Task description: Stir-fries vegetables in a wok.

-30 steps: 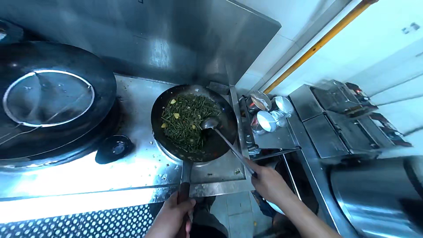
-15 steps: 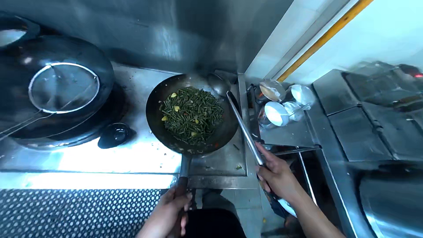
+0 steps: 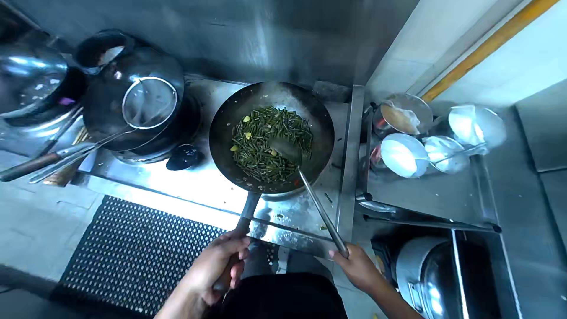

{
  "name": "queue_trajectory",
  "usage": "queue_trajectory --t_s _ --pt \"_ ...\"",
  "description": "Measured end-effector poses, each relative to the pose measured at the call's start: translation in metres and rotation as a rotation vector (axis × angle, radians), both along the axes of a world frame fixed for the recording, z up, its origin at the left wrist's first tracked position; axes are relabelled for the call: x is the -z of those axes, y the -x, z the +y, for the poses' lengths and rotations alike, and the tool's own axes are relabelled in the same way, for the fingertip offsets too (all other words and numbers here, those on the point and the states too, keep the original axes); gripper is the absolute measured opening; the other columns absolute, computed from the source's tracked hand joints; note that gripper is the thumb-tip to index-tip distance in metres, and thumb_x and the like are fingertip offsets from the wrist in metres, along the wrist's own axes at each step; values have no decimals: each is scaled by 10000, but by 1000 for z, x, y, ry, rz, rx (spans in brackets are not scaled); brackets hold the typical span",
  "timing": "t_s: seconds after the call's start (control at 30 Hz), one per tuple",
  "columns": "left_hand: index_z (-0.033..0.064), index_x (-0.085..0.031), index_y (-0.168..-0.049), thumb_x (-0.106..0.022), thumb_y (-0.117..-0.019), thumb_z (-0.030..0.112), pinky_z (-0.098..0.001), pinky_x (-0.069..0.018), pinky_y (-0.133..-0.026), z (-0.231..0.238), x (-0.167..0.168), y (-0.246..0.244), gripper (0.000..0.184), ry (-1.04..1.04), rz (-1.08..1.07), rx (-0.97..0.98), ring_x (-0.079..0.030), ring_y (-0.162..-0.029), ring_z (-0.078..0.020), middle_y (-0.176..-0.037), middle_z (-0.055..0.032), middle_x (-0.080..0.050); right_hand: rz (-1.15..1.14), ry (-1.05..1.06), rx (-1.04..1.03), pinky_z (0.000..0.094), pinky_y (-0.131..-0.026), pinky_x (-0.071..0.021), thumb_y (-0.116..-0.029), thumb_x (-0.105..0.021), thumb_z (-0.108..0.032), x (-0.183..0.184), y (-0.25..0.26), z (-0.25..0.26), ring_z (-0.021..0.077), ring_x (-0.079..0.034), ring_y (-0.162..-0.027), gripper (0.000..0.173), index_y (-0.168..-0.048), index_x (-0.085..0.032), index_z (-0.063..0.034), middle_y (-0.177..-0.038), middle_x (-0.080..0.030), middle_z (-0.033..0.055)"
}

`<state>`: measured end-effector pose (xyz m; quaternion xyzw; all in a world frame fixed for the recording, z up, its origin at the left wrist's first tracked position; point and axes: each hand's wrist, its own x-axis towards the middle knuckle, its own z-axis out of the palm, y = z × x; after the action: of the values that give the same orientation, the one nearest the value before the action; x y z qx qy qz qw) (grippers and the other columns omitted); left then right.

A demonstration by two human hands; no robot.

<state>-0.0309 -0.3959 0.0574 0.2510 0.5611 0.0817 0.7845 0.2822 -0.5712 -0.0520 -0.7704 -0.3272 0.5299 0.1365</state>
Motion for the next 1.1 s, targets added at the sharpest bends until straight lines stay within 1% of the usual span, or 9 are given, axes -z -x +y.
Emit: queue_trajectory --t_s 0.1,0.27,0.37,0.5,0.6,0.7,0.8,0.93,1.1 --pt "93 -459 -1354 -555 -997 128 -290 -516 -408 -13 -2 -2 372 -13 -27 35 -524 -456 -137 -729 -51 -533 -7 -10 -52 442 -618 -496 -945 -647 -487 -8 -17 -9 202 -569 -625 413 -968 -665 -75 -719 -578 51" --pt "89 -484 -1359 -569 -1017 160 -267 -505 -403 18 10 24 360 -25 6 106 -519 -457 -119 -737 -44 -543 186 98 -132 366 -478 -465 -953 -653 -501 -82 -32 -14 157 -522 -477 400 -937 -638 -101 -605 -542 21" --pt "101 -458 -1396 -574 -1014 165 -276 -511 -416 22 16 28 405 -12 -27 165 -526 -474 -129 -760 -42 -538 171 234 -203 368 -488 -462 -967 -658 -482 -113 -32 -5 166 -526 -495 382 -984 -651 -101 -628 -557 33" --pt "94 -462 -1390 -583 -1015 170 -292 -529 -431 22 22 32 401 18 -101 152 -547 -489 -147 -772 -58 -554 5 364 -224 405 -538 -482 -969 -657 -489 -120 -19 22 190 -553 -557 395 -1030 -656 -99 -717 -601 64" --pt "89 -467 -1388 -578 -1041 214 -354 -597 -528 27 25 40 386 50 -168 167 -632 -579 -202 -846 -101 -619 -126 326 -192 459 -584 -499 -953 -664 -494 -133 2 38 225 -581 -601 399 -984 -671 -96 -724 -603 77" --pt "66 -508 -1391 -590 -1041 248 -421 -641 -657 35 33 55 403 35 -266 187 -721 -749 -289 -1000 -174 -699 -56 255 -177 431 -544 -489 -947 -682 -463 -156 26 30 201 -566 -557 395 -957 -670 -68 -671 -588 64" --pt "41 -513 -1361 -613 -1018 225 -425 -639 -667 41 43 63 402 -13 -333 216 -727 -777 -297 -1019 -176 -711 -26 270 -190 486 -624 -502 -958 -679 -439 -154 53 32 239 -592 -643 405 -1002 -684 -36 -749 -623 103" --pt "18 -520 -1362 -600 -1026 188 -444 -639 -692 51 49 74 385 -55 -319 271 -726 -756 -294 -985 -168 -724 -204 303 7 519 -670 -556 -915 -708 -465 -108 74 41 256 -656 -694 386 -976 -698 -84 -784 -664 95" --pt "11 -528 -1421 -512 -1062 191 -423 -613 -740 59 70 98 402 -96 -330 265 -712 -843 -235 -1033 -130 -723 -351 153 206 509 -679 -554 -945 -691 -386 -129 91 43 257 -677 -698 362 -1031 -706 -34 -777 -695 110"
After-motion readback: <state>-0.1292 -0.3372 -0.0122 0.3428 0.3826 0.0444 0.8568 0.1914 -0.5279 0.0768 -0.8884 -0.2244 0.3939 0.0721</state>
